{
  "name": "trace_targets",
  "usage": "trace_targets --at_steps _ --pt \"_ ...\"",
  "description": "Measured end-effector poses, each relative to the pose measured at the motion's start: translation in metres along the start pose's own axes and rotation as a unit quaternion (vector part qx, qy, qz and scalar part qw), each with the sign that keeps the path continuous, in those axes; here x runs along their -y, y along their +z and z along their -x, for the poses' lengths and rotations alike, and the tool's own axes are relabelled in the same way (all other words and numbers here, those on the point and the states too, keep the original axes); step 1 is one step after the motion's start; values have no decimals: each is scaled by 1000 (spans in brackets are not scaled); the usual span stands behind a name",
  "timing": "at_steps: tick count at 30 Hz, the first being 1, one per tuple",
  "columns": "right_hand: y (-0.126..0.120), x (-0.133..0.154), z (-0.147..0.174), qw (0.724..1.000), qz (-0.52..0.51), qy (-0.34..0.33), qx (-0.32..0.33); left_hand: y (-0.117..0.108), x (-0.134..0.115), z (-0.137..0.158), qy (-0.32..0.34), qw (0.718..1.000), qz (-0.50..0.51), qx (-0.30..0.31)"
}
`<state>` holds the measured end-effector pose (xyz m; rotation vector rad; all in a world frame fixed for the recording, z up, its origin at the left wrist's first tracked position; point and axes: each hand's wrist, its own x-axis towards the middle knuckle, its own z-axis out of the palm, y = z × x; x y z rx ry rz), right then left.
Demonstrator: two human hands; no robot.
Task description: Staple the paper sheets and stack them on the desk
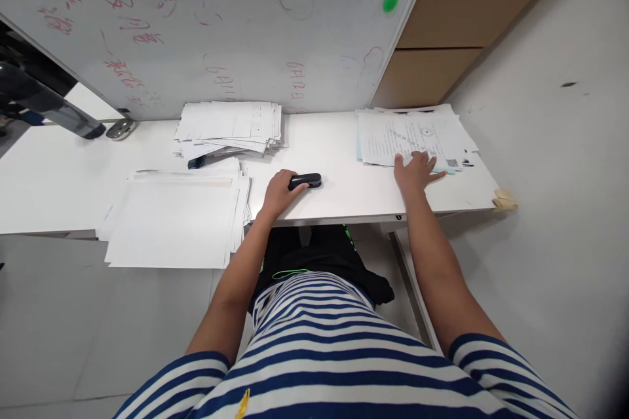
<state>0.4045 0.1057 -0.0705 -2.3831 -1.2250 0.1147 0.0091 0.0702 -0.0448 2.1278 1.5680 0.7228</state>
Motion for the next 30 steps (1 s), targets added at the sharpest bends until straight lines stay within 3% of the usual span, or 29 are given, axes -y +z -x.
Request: trace_targets --at_steps 4,8,11,14,18,21,30 --pt "-3 0 2 1000 -15 15 17 2 -11 7 46 997 -54 -31" --pt "-2 -3 3 999 -48 10 12 -10 -30 34 77 989 -115 -57" --pt "-2 -3 3 999 -49 6 19 -38 -25 60 -13 982 -150 -118" --pt "-4 -2 4 999 -41 10 22 -77 5 82 -161 960 -177 -148" --pt "-4 -3 5 999 -45 6 12 -110 49 102 -300 930 -194 -88" --pt "-5 -4 6 999 -48 3 13 -113 62 111 -323 926 -188 -59" --pt "-13 1 11 998 -58 11 35 -104 65 105 -323 926 -190 -47"
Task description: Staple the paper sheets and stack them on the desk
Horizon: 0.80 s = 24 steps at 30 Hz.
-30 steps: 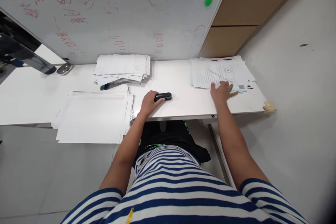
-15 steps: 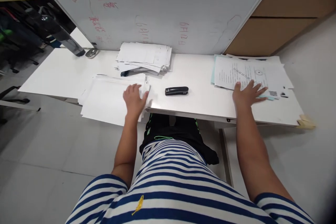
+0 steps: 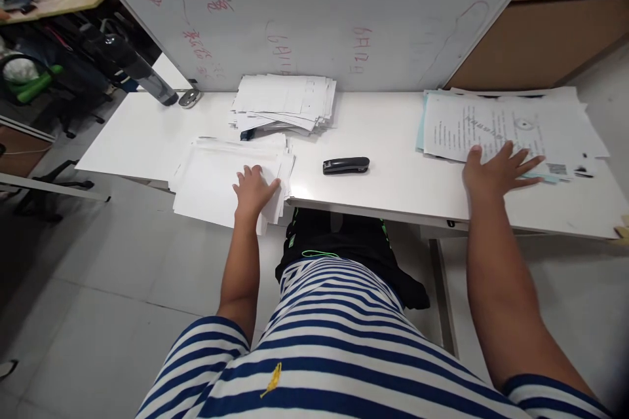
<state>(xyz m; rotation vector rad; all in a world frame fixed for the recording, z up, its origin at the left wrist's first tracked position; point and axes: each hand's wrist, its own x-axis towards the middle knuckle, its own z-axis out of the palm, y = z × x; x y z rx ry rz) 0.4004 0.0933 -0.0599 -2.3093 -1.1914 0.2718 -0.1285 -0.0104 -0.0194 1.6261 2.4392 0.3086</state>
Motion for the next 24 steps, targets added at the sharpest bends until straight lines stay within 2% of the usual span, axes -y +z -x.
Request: trace_targets --at_steps 4,11,19,24 --pt "1 -2 0 1000 -3 -3 -4 3 -5 -4 -3 1000 -1 -2" --pt "0 0 0 1000 4 2 0 0 -22 -2 -34 998 -50 32" --pt "3 -3 -3 1000 -5 -3 1 -4 -14 -1 -24 999 -1 34" --pt "4 -4 -4 1000 -7 0 6 -11 -18 4 -24 998 -14 48"
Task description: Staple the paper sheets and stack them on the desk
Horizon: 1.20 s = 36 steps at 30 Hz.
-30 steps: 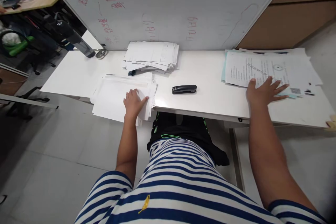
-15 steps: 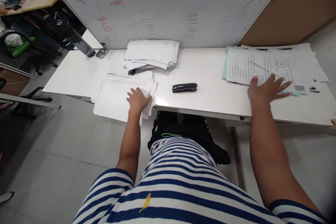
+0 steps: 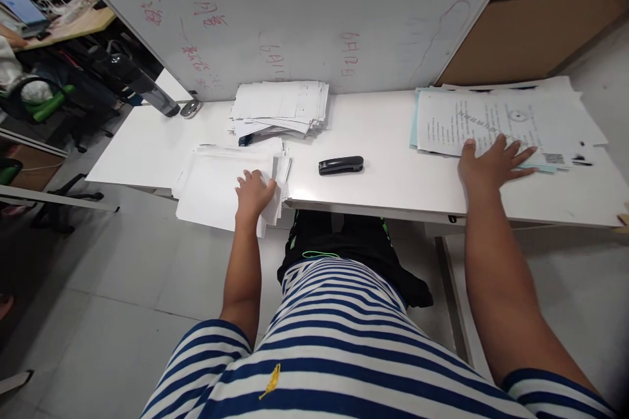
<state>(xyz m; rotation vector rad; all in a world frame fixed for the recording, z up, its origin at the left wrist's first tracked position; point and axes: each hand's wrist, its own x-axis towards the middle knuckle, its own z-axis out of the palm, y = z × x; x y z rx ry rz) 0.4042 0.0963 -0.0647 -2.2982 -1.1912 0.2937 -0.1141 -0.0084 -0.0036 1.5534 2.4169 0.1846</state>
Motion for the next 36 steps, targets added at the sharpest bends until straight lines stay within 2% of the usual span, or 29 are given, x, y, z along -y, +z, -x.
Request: trace_targets --at_steps 7,13,16,18,22,26,30,36 --pt "-1 1 1 1000 10 3 -3 -6 2 0 2 999 -32 10" --pt "-1 1 1 1000 11 4 0 -9 1 -1 29 999 -30 14" --pt "-1 0 2 1000 1 -7 -2 -8 -5 -5 20 997 -57 41" --pt "0 -1 2 1000 -3 -15 -6 -8 -6 -12 39 994 -91 53" --pt "2 -3 1 1000 -5 -20 -16 -9 4 -31 186 972 -144 -14" --pt "7 -3 -3 1000 0 -5 -30 -5 17 -51 283 951 -107 -68" --pt "10 -2 -6 999 9 6 -35 6 18 -69 312 945 -45 -92" --pt "6 0 -3 999 22 6 -25 22 13 -85 294 944 1 -152"
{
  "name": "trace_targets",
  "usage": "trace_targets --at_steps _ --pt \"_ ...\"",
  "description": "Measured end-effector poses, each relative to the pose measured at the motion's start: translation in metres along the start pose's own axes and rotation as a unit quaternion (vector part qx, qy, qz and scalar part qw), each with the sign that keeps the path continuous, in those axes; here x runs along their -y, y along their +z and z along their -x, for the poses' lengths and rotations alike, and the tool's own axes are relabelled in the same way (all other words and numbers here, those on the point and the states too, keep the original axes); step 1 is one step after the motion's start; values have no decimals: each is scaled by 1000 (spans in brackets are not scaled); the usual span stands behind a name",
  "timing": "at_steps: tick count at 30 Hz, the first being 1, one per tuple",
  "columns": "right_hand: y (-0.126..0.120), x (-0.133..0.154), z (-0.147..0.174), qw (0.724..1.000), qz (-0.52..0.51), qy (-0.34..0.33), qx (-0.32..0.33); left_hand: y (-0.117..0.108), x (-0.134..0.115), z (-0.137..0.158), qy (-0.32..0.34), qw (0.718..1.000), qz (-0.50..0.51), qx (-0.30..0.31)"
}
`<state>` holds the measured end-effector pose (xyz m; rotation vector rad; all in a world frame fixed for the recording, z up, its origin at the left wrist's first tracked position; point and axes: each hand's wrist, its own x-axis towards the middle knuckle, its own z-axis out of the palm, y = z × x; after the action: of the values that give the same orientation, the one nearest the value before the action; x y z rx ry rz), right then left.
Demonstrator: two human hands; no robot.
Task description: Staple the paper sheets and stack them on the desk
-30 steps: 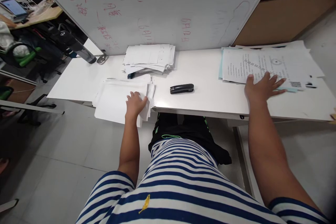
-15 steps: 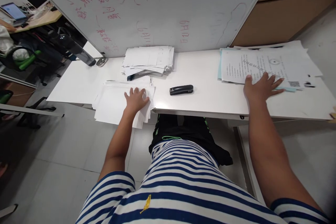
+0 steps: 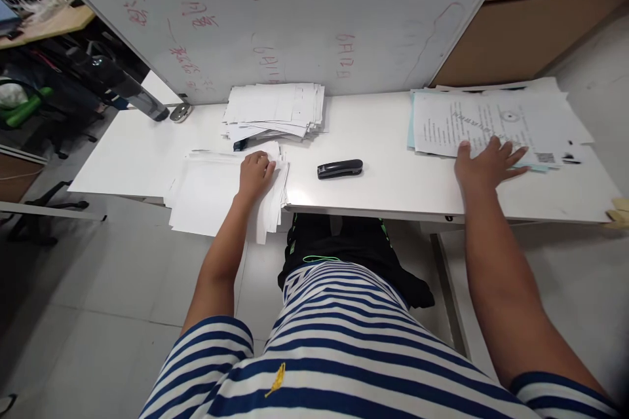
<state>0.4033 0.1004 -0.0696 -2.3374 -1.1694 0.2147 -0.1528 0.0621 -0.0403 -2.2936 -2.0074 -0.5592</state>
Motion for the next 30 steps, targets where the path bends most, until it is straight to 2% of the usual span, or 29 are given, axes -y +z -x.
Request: trace_targets --at_steps 6,13,20,25,28,30 --pt "-2 -2 3 1000 9 -9 -2 1 0 5 -1 1000 7 -13" --pt "-1 1 1 1000 3 4 -2 -4 0 11 -55 998 16 -26" --pt "4 -2 0 1000 6 0 -17 -2 0 15 -86 996 16 -16" --pt "1 0 -3 1000 -3 -5 -25 -4 -1 16 -95 995 25 -37" --pt "-12 13 18 996 -27 -55 -62 -18 -11 17 -92 991 55 -79" --pt "-24 31 56 987 -76 -126 -68 -31 -29 19 -75 986 88 -123"
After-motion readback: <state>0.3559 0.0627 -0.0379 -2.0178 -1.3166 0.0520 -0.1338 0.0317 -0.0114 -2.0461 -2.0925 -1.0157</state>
